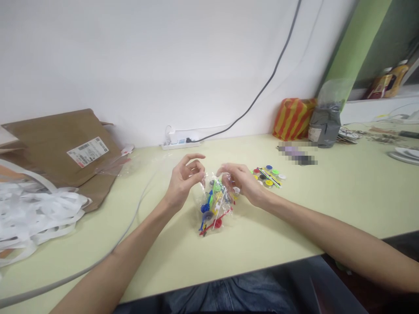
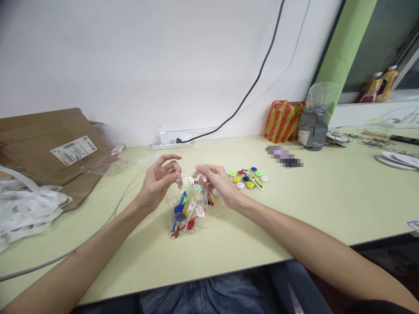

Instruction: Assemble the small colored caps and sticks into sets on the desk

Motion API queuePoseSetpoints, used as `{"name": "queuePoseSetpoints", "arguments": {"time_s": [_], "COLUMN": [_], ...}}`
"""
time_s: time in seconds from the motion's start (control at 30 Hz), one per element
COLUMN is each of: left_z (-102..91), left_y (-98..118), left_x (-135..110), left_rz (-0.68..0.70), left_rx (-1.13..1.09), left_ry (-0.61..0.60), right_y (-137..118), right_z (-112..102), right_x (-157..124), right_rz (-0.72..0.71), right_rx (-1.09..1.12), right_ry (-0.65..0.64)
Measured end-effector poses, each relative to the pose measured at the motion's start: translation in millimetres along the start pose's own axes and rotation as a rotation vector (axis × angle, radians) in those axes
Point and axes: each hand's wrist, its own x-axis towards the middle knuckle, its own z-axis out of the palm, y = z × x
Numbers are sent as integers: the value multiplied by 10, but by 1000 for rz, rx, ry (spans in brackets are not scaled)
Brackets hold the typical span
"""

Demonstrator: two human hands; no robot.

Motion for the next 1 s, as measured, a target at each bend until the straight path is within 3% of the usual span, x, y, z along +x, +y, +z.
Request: {"name": "queuePoseSetpoints", "arguments": {"time_s": [0.27, 0.47, 0.8, 1.0], "left_z": [-5, -16, 30, 2], "left_y": [12, 0, 52, 34], "left_x": [-8, -19, -39, -45], "left_rz": [-34, -45, -99, -135], "left_rx": [1, 160, 203, 241], "left_ry": [-51, -66, -109, -226], "right_y": [-32, -36, -15, -51], "right_z": [55, 50, 40, 34], "right_x": [-39, -45, -48, -43], "right_rz": [-78, -172, -195, -213], "right_rx": [-66, -118, -226, -213], "right_ry": [-17, -16, -92, -76]}}
